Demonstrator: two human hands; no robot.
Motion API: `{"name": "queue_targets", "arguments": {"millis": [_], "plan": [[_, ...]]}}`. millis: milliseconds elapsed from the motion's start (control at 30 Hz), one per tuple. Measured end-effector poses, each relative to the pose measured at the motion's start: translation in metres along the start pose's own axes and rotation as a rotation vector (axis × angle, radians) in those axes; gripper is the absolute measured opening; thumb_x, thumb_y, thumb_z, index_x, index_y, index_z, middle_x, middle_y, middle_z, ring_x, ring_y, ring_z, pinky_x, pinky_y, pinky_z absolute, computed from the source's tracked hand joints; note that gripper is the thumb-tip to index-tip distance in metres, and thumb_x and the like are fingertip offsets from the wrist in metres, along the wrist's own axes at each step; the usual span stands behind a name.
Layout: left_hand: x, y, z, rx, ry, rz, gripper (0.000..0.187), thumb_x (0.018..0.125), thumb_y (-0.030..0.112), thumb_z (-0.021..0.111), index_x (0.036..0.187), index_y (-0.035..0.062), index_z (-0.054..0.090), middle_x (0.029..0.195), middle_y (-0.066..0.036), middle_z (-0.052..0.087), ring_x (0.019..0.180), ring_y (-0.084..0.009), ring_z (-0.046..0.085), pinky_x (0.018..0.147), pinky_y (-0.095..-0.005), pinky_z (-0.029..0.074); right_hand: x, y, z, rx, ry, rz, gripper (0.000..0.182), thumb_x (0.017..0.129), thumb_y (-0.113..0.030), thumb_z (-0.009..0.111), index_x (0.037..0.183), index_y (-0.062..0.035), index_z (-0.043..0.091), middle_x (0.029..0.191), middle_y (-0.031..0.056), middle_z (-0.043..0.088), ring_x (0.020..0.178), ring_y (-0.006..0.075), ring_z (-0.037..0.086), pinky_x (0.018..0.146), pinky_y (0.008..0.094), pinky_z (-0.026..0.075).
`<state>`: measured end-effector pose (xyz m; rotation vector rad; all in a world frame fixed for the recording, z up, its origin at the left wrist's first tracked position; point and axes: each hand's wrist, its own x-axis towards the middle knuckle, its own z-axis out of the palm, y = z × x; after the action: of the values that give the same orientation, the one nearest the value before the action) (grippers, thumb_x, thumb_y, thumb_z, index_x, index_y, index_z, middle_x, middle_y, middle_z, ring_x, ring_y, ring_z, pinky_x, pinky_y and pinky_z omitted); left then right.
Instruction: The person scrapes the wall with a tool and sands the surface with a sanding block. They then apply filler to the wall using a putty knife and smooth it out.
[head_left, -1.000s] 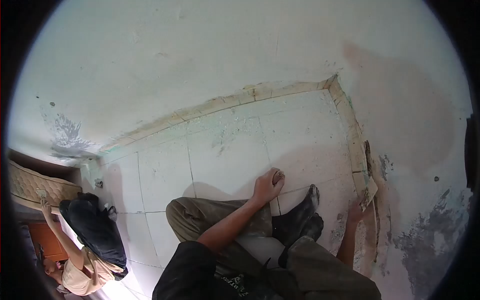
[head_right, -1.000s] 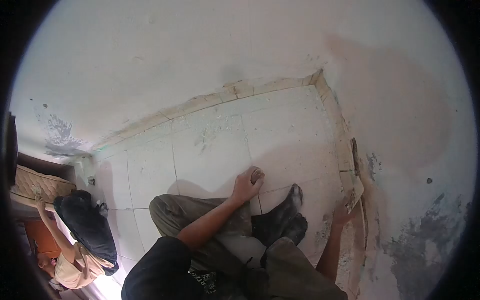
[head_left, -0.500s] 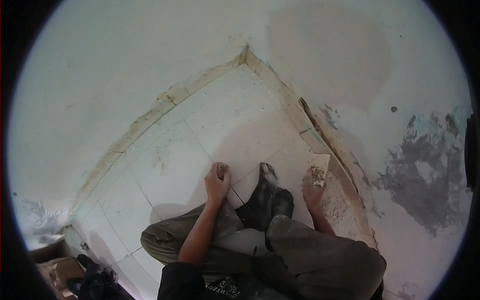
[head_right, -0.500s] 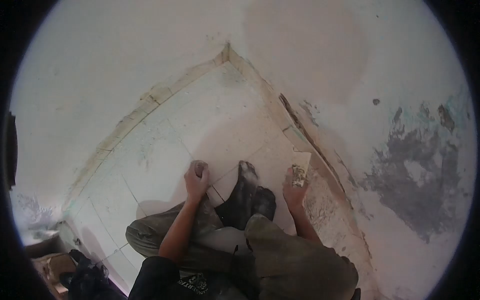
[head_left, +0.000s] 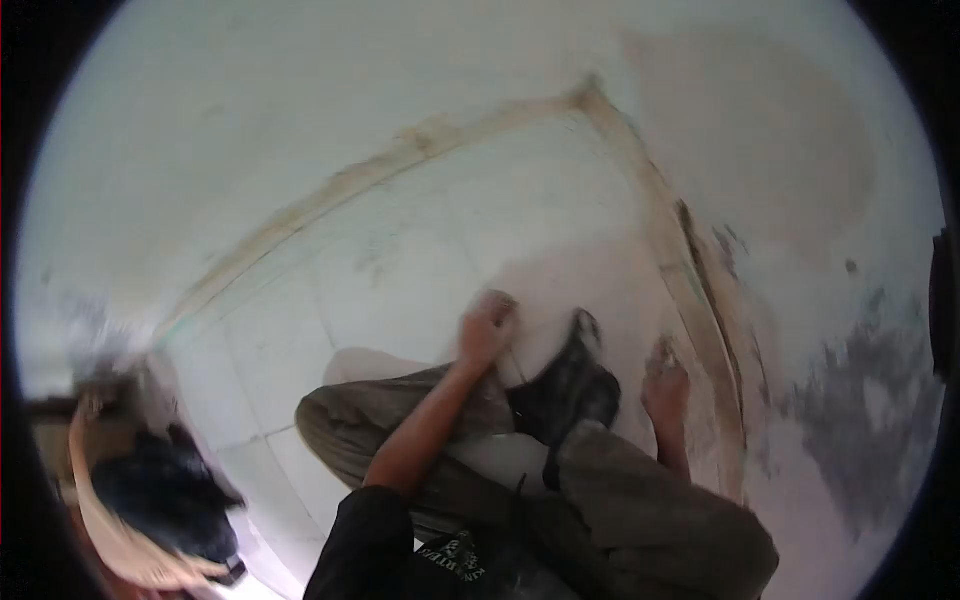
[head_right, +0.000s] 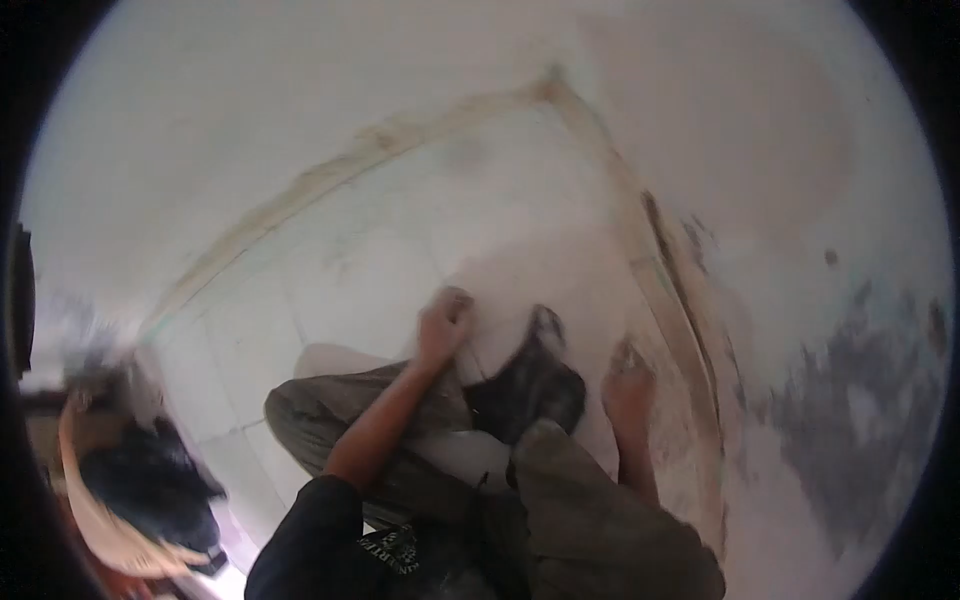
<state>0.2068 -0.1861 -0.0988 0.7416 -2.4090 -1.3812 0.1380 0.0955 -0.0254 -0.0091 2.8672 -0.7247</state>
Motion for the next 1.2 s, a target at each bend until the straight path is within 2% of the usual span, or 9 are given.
{"name": "queue_targets", "arguments": {"millis": [233, 400, 500, 667, 800, 867, 967, 1100, 1200], "plan": [[0.005, 0.021, 0.002, 0.012, 0.064, 0.101, 0.013, 0.081, 0.011, 0.061, 0.09, 0.0024, 0.058, 0.078, -0.017, 0.063, 0.069, -0.0307, 0.063, 0.063, -0.0371, 0.048, -0.068, 0.019, -0.039, -0.154, 0.026, -0.15, 0.039, 0.085, -0.012, 0.053, 0.121, 0.0025, 0.053, 0.119, 0.0226, 0.055, 0.111, 0.0403, 0.049, 0.096, 0.044, 0.04], [0.003, 0.025, 0.001, 0.039, 0.002, 0.05, 0.013, 0.083, 0.012, 0.06, 0.09, 0.0018, 0.058, 0.078, -0.017, 0.063, 0.07, -0.0313, 0.063, 0.065, -0.0371, 0.048, -0.085, 0.044, 0.0, -0.213, -0.233, -0.37, 0.055, 0.07, 0.0, 0.052, 0.125, 0.0018, 0.048, 0.121, 0.02, 0.053, 0.115, 0.0391, 0.046, 0.101, 0.0436, 0.037], [0.004, 0.026, 0.0, 0.026, 0.001, 0.029, 0.014, 0.084, 0.014, 0.06, 0.09, 0.0015, 0.058, 0.078, -0.017, 0.063, 0.071, -0.0307, 0.063, 0.067, -0.0363, 0.048, -0.052, 0.043, 0.022, -0.279, -0.094, -0.531, 0.056, 0.071, 0.001, 0.051, 0.127, 0.0036, 0.046, 0.121, 0.021, 0.053, 0.116, 0.0389, 0.046, 0.101, 0.0436, 0.036], [0.003, 0.021, 0.0, 0.03, 0.026, 0.048, 0.016, 0.085, 0.016, 0.059, 0.09, 0.0011, 0.058, 0.078, -0.017, 0.063, 0.072, -0.0303, 0.063, 0.067, -0.0355, 0.048, 0.028, 0.023, 0.033, -0.199, 0.052, -0.5, 0.053, 0.072, 0.007, 0.047, 0.125, 0.0029, 0.047, 0.121, 0.0244, 0.052, 0.113, 0.0412, 0.047, 0.1, 0.0434, 0.037], [0.004, 0.026, -0.004, 0.05, 0.007, 0.021, 0.016, 0.085, 0.015, 0.059, 0.09, 0.0009, 0.057, 0.078, -0.018, 0.062, 0.072, -0.0327, 0.062, 0.067, -0.037, 0.048, 0.007, -0.021, 0.0, -0.099, 0.091, -0.409, 0.047, 0.073, -0.001, 0.049, 0.12, 0.0038, 0.048, 0.112, 0.0222, 0.056, 0.107, 0.038, 0.052, 0.093, 0.0408, 0.042], [0.005, 0.024, -0.002, 0.056, 0.025, 0.045, 0.017, 0.084, 0.016, 0.06, 0.09, 0.0005, 0.057, 0.078, -0.019, 0.062, 0.072, -0.0346, 0.062, 0.066, -0.0379, 0.047, -0.021, -0.019, 0.005, -0.041, -0.162, -0.339, 0.042, 0.073, -0.003, 0.05, 0.115, 0.0015, 0.052, 0.106, 0.0211, 0.058, 0.102, 0.0372, 0.053, 0.087, 0.0429, 0.045], [0.004, 0.022, -0.001, 0.034, 0.017, 0.058, 0.017, 0.084, 0.017, 0.06, 0.091, 0.0005, 0.057, 0.078, -0.019, 0.062, 0.072, -0.0348, 0.062, 0.066, -0.0378, 0.047, -0.042, -0.008, 0.031, -0.054, -0.218, -0.481, 0.039, 0.073, -0.004, 0.051, 0.111, -0.0007, 0.054, 0.104, 0.0201, 0.059, 0.1, 0.0369, 0.054, 0.084, 0.0435, 0.046], [0.0, 0.027, -0.002, 0.006, 0.001, 0.023, 0.017, 0.085, 0.017, 0.06, 0.09, 0.0007, 0.058, 0.078, -0.019, 0.062, 0.072, -0.0343, 0.062, 0.067, -0.0377, 0.047, -0.022, -0.011, 0.039, -0.047, -0.244, -0.449, 0.039, 0.073, -0.004, 0.051, 0.112, -0.0014, 0.055, 0.102, 0.0201, 0.06, 0.099, 0.037, 0.055, 0.084, 0.0429, 0.047], [0.0, 0.026, -0.002, 0.059, 0.012, 0.012, 0.017, 0.085, 0.017, 0.06, 0.09, 0.0009, 0.058, 0.078, -0.019, 0.062, 0.072, -0.033, 0.062, 0.067, -0.0371, 0.047, 0.028, -0.002, 0.039, -0.05, -0.1, -0.365, 0.035, 0.077, -0.008, 0.052, 0.111, -0.0015, 0.056, 0.102, 0.0211, 0.061, 0.098, 0.038, 0.056, 0.082, 0.0435, 0.047]]}}
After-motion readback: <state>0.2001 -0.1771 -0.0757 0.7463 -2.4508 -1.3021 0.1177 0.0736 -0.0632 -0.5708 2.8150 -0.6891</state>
